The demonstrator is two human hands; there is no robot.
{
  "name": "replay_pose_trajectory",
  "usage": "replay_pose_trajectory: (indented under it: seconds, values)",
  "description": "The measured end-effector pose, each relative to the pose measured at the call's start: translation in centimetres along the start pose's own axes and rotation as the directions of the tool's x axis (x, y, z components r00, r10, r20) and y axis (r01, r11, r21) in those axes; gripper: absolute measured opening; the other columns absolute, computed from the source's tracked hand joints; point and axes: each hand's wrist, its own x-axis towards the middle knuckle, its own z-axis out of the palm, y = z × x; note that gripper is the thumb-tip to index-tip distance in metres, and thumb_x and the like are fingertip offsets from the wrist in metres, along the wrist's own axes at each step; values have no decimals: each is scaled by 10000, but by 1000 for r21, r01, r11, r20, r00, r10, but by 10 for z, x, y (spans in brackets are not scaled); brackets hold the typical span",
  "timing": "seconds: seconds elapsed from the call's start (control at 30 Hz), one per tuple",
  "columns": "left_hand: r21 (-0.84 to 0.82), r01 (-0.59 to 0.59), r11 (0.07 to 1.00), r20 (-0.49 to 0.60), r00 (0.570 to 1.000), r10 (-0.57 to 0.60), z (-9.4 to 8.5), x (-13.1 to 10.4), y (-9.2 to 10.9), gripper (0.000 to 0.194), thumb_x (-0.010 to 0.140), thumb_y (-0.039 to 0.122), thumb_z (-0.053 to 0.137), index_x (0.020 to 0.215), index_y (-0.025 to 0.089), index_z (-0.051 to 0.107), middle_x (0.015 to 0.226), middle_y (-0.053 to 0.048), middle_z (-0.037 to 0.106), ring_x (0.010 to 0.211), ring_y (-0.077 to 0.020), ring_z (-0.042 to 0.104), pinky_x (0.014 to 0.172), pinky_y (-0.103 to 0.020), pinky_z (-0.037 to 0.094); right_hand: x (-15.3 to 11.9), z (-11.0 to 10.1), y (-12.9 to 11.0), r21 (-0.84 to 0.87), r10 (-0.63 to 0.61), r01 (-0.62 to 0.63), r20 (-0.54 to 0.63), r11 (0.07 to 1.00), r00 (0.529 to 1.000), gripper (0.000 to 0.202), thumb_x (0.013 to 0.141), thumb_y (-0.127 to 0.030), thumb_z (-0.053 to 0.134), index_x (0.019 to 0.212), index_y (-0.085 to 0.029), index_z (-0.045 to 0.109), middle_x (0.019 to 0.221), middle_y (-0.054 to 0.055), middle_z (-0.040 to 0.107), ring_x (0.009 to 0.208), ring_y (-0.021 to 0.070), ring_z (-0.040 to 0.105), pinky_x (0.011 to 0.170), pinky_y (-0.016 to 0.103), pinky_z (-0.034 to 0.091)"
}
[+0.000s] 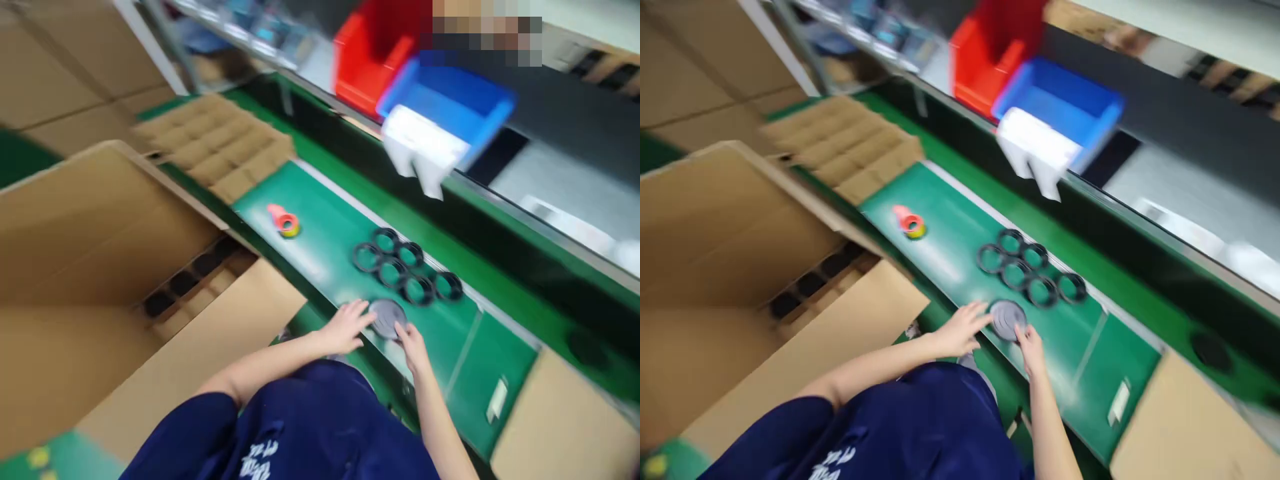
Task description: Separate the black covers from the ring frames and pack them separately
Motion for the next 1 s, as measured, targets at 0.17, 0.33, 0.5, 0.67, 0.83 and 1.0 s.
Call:
replay_pose_trajectory:
  seconds: [0.17, 0.33, 0.5, 0.67, 0.83, 1.0]
  values:
    - [74, 107, 992, 50, 993, -111, -17, -31, -8, 1099, 673, 426, 854, 1604, 360, 274, 1711, -188, 25, 1531, -527, 91, 1076, -789, 290, 1, 37, -24, -79, -108, 170, 504, 982, 857, 523, 728, -668, 770, 720, -211, 517, 682, -27, 531, 658, 155, 512, 625, 268, 485]
    - [1, 346, 938, -246, 909, -336, -63, -126, -49, 1130, 591, 365, 861, 1583, 344, 321, 1637, -213, 220, 1474, -526, 222, 1057, -749, 349, -16, 171, -81, -107, -164, 382, 775, 918, 610, 468, 834, -666, 676, 817, -207, 588, 804, 28, 649, 776, 208, 616, 728, 322, 537]
    - [-366, 669, 647, -635, 328, -699, -103, -261, -156, 1097, 646, 460, 825, 1592, 276, 301, 1526, -185, 305, 1418, -434, 313, 1166, -604, 321, -19, 333, -115, -32, -343, 809, 895, 587, 285, 449, 995, -552, 474, 1252, -209, 608, 1458, 161, 542, 1362, 303, 505, 1117, 494, 432]
    - [-657, 750, 73, -410, -274, -870, -101, -406, -319, 1161, 678, 458, 855, 1619, 252, 207, 1595, -206, 221, 1504, -434, 192, 1209, -570, 259, -7, 443, -103, 8, -82, 999, 997, -50, -12, 484, 851, -327, 753, 1298, -218, 605, 1299, 128, 665, 1267, 351, 552, 1171, 624, 267]
    - [-676, 694, -248, -86, -409, -909, -38, -484, -445, 1133, 694, 434, 872, 1601, 246, 220, 1630, -234, 198, 1526, -416, 181, 1207, -553, 251, 10, 450, -86, -15, 61, 981, 998, -191, 27, 336, 902, -296, 718, 1225, -247, 640, 1089, 70, 722, 990, 277, 627, 955, 464, 419]
    - [-665, 681, -305, 15, -396, -918, 17, -489, -503, 1188, 723, 456, 855, 1619, 197, 120, 1673, -241, 80, 1558, -394, 79, 1245, -525, 143, 11, 437, -84, -29, 41, 983, 998, -184, 37, 319, 963, -312, 623, 1281, -292, 638, 1209, 70, 714, 1044, 276, 641, 998, 470, 398]
